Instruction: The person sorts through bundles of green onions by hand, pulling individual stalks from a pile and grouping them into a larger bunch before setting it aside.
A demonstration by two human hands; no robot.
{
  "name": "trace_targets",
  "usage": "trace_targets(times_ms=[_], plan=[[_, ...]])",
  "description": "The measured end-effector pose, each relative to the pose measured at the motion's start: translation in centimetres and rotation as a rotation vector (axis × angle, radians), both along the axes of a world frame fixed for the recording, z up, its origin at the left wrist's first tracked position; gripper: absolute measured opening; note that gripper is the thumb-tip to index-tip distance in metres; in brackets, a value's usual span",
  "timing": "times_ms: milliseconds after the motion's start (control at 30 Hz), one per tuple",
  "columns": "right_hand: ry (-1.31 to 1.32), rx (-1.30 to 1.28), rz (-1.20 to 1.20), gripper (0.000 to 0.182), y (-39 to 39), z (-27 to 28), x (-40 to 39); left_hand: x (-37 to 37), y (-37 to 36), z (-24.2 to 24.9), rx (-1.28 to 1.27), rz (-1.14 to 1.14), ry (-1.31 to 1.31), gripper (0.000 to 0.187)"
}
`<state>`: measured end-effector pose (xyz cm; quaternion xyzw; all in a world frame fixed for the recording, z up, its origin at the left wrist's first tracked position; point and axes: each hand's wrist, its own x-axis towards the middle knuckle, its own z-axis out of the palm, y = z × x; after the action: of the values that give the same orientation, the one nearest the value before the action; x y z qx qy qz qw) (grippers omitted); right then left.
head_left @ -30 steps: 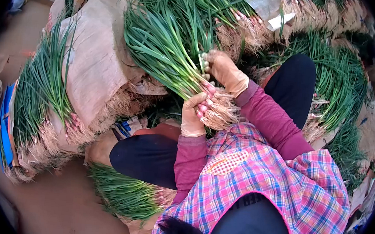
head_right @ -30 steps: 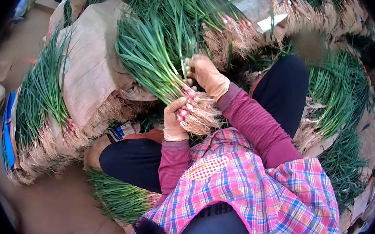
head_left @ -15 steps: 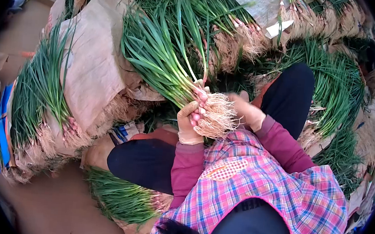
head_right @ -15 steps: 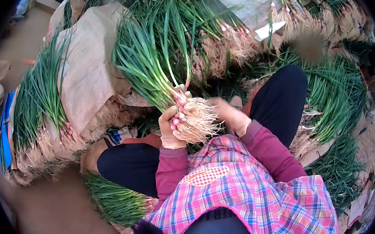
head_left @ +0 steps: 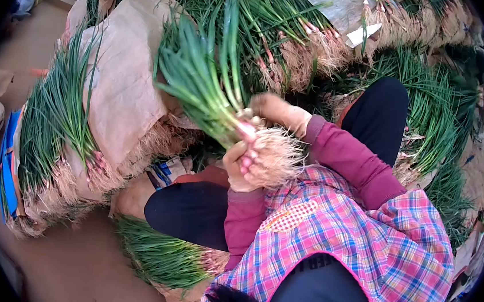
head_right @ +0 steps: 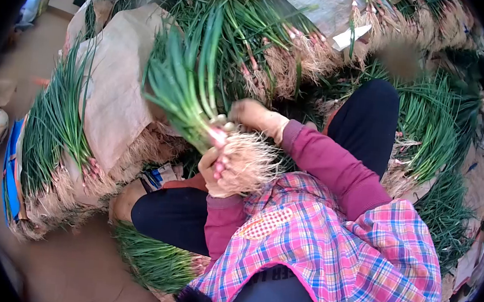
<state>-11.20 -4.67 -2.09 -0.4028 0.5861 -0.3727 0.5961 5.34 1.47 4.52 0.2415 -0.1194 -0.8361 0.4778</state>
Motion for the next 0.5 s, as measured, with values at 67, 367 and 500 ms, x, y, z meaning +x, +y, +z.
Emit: trace_targets(times_ms=[67, 367, 500], plan=[[0.483, -0.214, 0.133, 0.021, -0.2, 0.1, -0.8, -1.2, -0.1, 2.3, -0.11, 0.136, 0.225, 0.07], [-0.26, -0.3, -0.131, 0.029, -6.2, 4.3, -8.2, -0.9, -0.6, 1.9, -0.02, -0.006, 0.33, 0.065], [0.247, -0.319, -0.338, 0.029, -2.3, -0.5, -11.6, -1.0, -0.9, 0.9, -0.06, 0.045, 0.391, 0.07]])
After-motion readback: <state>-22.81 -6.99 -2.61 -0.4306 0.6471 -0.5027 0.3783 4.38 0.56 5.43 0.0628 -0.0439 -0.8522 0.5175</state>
